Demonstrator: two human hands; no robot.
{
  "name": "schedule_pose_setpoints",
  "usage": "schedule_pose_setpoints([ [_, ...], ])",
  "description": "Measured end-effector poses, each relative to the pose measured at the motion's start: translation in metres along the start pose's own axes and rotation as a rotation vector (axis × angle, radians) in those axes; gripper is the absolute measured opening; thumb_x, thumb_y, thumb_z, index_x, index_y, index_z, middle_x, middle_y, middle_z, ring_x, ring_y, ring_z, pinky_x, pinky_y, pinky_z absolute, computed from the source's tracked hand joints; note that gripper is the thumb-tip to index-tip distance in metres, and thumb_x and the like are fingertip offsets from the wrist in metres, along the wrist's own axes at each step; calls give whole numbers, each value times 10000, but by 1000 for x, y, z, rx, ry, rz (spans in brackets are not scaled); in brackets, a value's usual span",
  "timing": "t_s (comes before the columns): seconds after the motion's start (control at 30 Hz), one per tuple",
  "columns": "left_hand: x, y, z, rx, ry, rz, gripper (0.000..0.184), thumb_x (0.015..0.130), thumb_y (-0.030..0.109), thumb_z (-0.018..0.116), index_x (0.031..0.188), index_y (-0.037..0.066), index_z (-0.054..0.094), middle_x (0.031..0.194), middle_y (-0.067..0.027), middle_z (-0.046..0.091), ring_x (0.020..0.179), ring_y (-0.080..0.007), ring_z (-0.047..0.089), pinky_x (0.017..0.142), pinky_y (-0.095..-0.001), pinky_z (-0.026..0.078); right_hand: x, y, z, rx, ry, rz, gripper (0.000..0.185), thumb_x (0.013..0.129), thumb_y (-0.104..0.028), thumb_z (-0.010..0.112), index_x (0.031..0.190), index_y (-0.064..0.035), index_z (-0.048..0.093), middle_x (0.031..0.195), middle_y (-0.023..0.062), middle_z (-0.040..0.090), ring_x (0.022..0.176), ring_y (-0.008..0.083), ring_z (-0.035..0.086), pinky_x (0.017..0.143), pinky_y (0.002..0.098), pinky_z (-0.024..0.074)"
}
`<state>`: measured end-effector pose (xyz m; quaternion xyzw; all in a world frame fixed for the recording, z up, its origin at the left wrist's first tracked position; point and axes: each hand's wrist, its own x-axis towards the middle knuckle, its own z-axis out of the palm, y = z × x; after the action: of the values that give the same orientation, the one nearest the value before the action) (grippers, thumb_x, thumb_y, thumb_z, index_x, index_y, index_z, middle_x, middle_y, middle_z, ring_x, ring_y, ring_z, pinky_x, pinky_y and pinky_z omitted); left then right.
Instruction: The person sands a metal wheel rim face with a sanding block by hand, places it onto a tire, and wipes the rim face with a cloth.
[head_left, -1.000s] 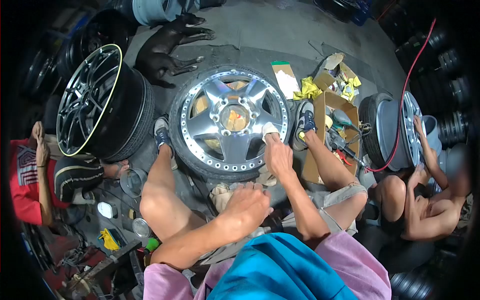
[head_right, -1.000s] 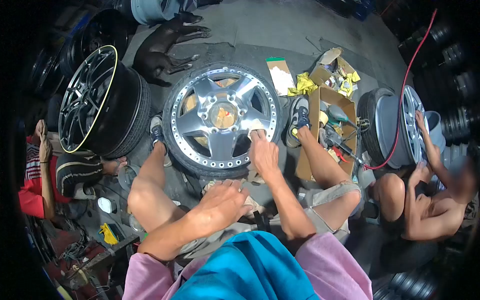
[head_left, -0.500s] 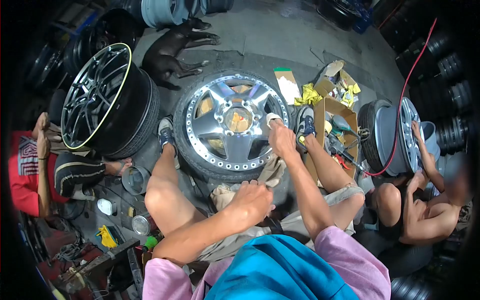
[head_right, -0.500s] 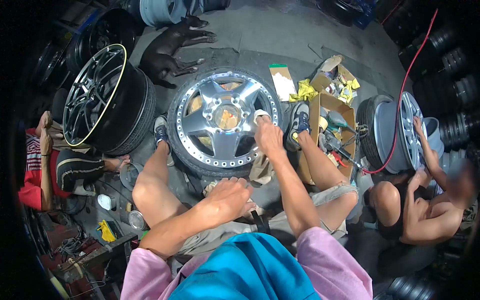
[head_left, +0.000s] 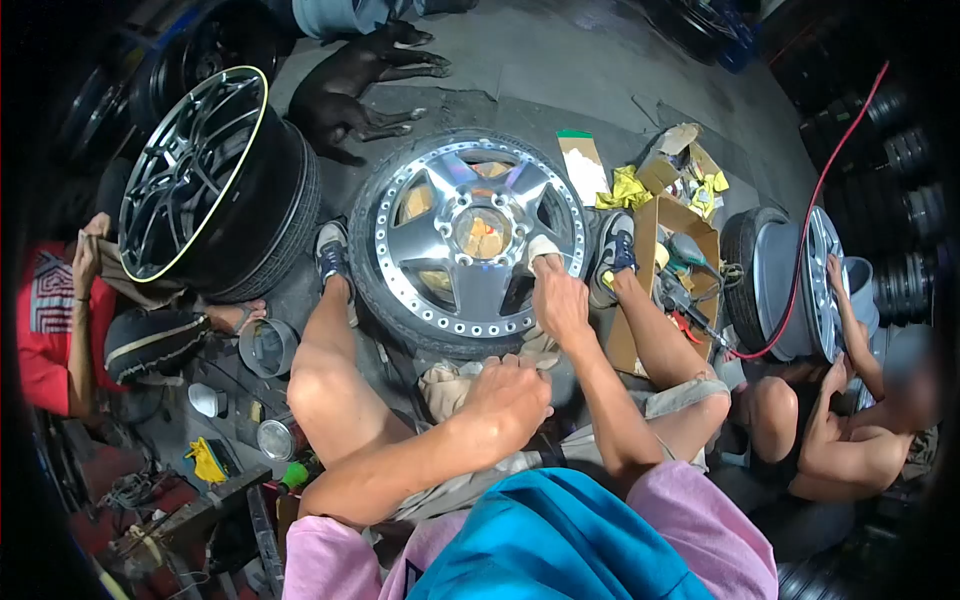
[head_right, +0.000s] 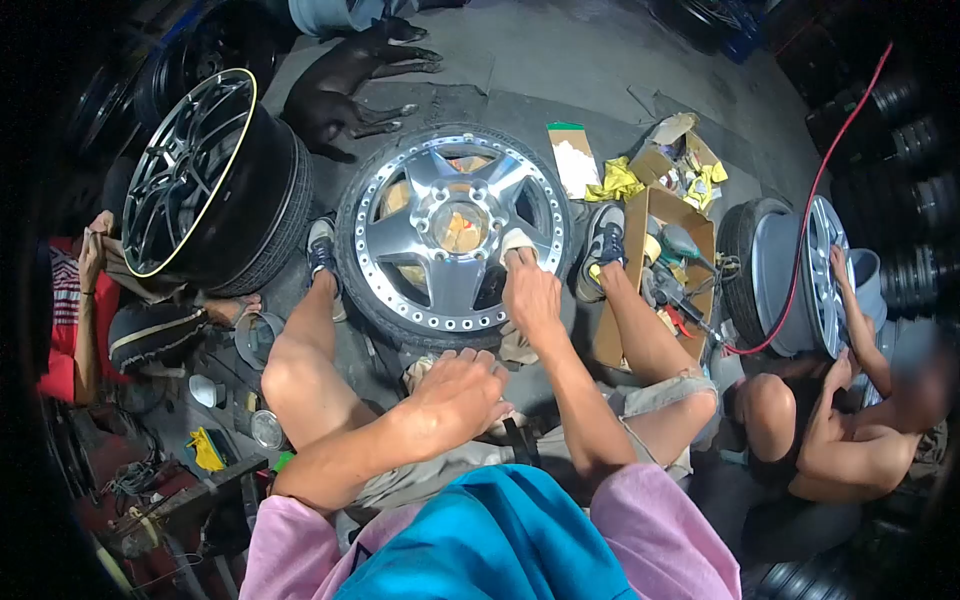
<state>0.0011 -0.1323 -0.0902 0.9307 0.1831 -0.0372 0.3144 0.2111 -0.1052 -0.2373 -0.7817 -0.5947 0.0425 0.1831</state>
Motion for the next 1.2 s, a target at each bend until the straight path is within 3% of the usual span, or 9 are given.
schedule_pose_setpoints([
  [0.2,9,7,8,23,-129,-18,313,934,272,748,1046,-18,715,1050,-207,676,1056,-384,664,885,-493,526,17,9,2,-22,-61,33,209,963,-84,506,1089,-44,669,1164,182,684,824,449,737,720,548,597],
  [0.43,12,3,14,56,-64,13,323,927,292,756,1039,-9,728,1039,-212,690,1031,-386,673,873,-484,527,5,0,-1,-12,-46,67,217,942,-74,528,1100,-27,670,1217,176,687,837,449,740,727,543,604],
  [0.57,15,-3,16,14,-141,-22,340,932,309,755,1042,-11,738,1055,-217,701,1046,-388,676,884,-488,530,16,8,-1,-30,-12,-51,213,935,-84,532,1076,-28,682,1115,176,706,829,449,740,714,546,604],
  [0.67,11,-7,22,24,-31,21,354,936,330,756,1041,-7,741,1059,-223,706,1068,-396,676,910,-489,535,-2,1,-1,-24,5,-10,226,934,-102,530,1079,-31,687,1040,188,705,809,449,734,714,541,601],
  [0.77,23,-2,15,19,-165,-52,372,938,349,757,1048,-6,740,1057,-242,710,1074,-422,683,915,-505,550,24,12,-2,13,17,-44,236,946,-117,521,1093,-40,689,1044,195,702,812,455,728,721,555,593],
  [0.9,31,-14,13,4,-270,-94,382,941,367,749,1027,-5,742,1023,-237,734,1024,-429,716,888,-514,579,35,26,-12,67,79,26,264,961,-122,503,1136,-57,690,1088,210,693,932,487,705,837,579,557],
  [0.93,31,-18,15,1,-266,-98,382,941,367,749,1027,-5,742,1023,-237,734,1024,-429,716,888,-514,579,28,25,-26,96,20,98,265,954,-95,526,1166,-38,674,1177,210,677,1025,494,678,885,567,542],
  [1.1,28,-35,21,46,-209,-173,436,957,431,709,1034,4,754,971,-220,753,1040,-408,725,904,-503,579,-57,60,-35,186,172,202,329,925,-30,579,1247,2,641,1291,209,644,1126,480,639,932,530,526],
  [1.2,28,-53,26,48,-218,-186,418,947,410,722,1009,2,791,1014,-224,770,1003,-415,744,879,-501,592,-107,78,-29,234,187,294,334,898,9,571,1218,38,662,1205,268,648,1129,490,618,965,517,496],
])
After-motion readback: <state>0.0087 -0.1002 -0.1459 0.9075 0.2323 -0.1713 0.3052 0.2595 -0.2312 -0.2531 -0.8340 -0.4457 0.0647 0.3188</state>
